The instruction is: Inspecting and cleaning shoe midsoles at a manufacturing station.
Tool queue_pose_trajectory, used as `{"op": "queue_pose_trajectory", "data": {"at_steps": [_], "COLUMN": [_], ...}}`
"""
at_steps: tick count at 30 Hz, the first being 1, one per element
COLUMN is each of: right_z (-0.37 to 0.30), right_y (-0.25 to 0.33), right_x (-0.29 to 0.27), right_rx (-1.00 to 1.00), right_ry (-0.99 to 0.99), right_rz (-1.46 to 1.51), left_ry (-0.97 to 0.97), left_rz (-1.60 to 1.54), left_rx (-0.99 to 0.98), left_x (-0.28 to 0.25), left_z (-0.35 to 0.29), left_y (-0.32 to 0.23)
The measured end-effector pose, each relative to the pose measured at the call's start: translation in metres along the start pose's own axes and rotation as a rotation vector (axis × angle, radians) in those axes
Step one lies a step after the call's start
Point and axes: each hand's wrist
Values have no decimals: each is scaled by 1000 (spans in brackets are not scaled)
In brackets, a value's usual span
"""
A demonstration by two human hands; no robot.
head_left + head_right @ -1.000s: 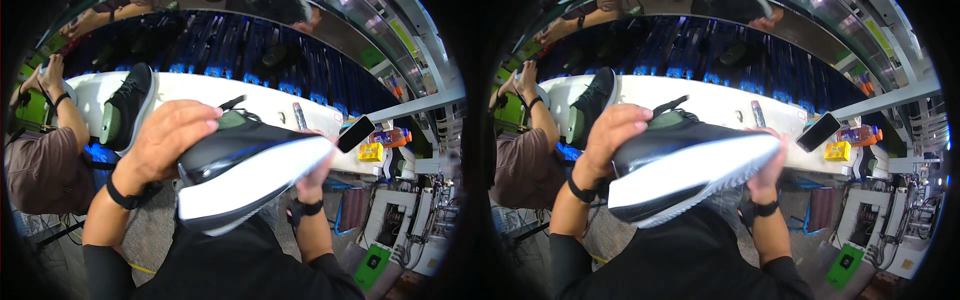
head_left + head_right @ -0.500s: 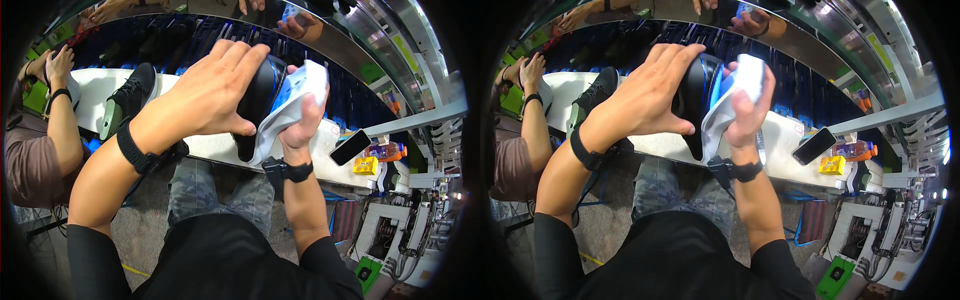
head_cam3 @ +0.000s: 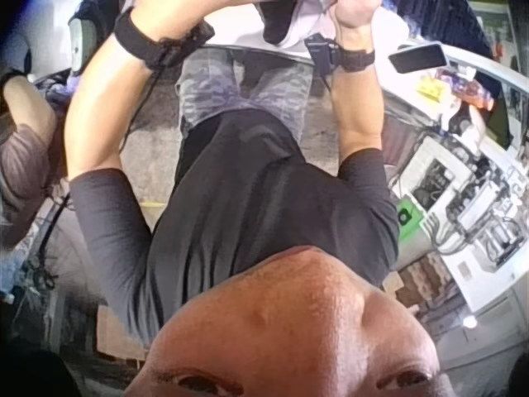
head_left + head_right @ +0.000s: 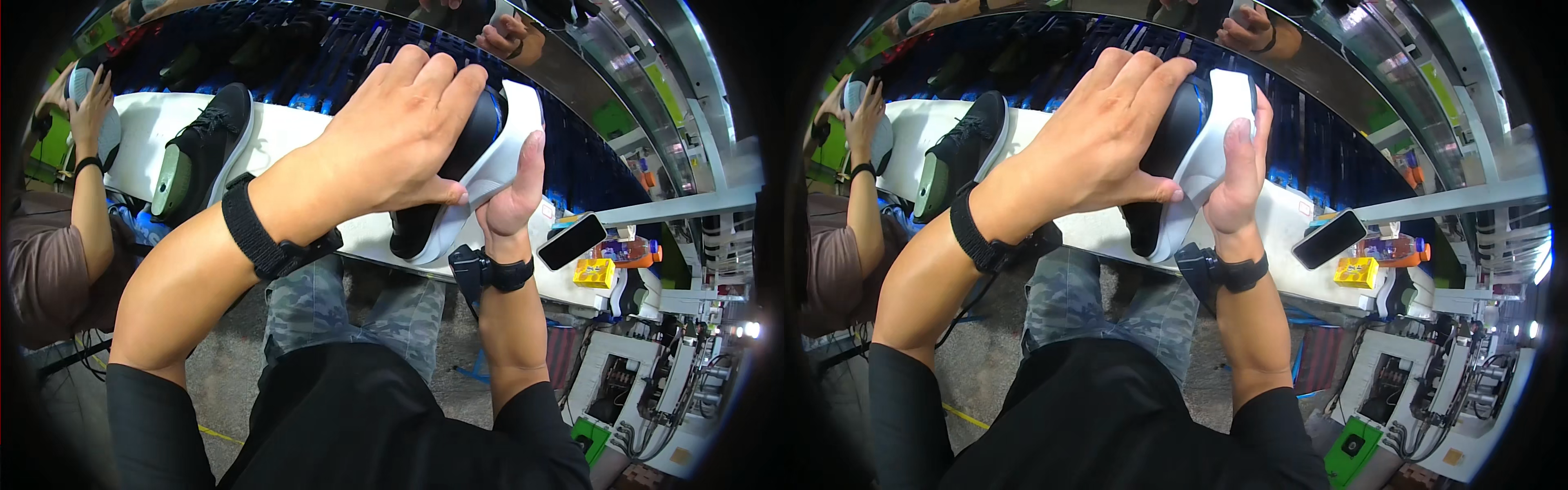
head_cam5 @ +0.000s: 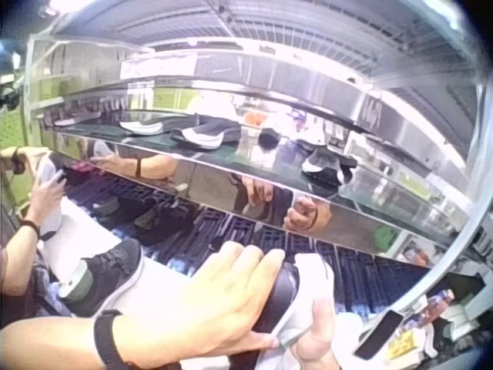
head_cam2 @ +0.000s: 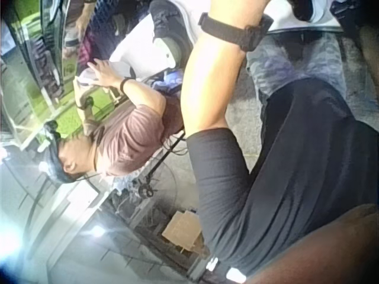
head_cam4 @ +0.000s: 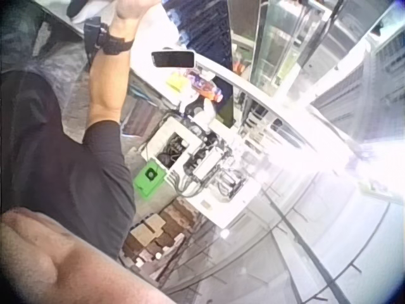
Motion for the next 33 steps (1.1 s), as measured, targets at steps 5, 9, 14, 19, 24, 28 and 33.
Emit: {"op": "queue_pose_trajectory", "data": {"at_steps": [5,9,14,19,24,28,33], "right_z": [-13,-15,-20,-41,-67,-78,-82], "right_y": [13,16,34,52,80,89,86], "right_x": [-6,-6,1,-1,10,5,-1], "right_rx": [-18,-8,-78,-380,-376,-419,-444], "right_ry": [-8,3,9,6,-74,-48,-9], "right_rz": [-4,-109,-276,-482,-503,-587,-643], "left_ry": [36,32,12,19,11,-16,-49], "left_rz": [-45,-48,-81,-152,-170,-183,-165], "left_rx": [8,-4,-27,-27,28,87,114], "left_x": [-8,-9,-12,-21,-20,-12,-5], "left_z": [-1,-1,-1,-14,-25,-29,-27], "left_y": [-12,-19,-37,-63,-81,-83,-87]}}
Point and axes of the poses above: each hand's wrist, its own z-axis towards the middle knuckle, its own x-axis out of the palm, y = z × x, and after that the axes turned 5 degrees about -x, right-handed
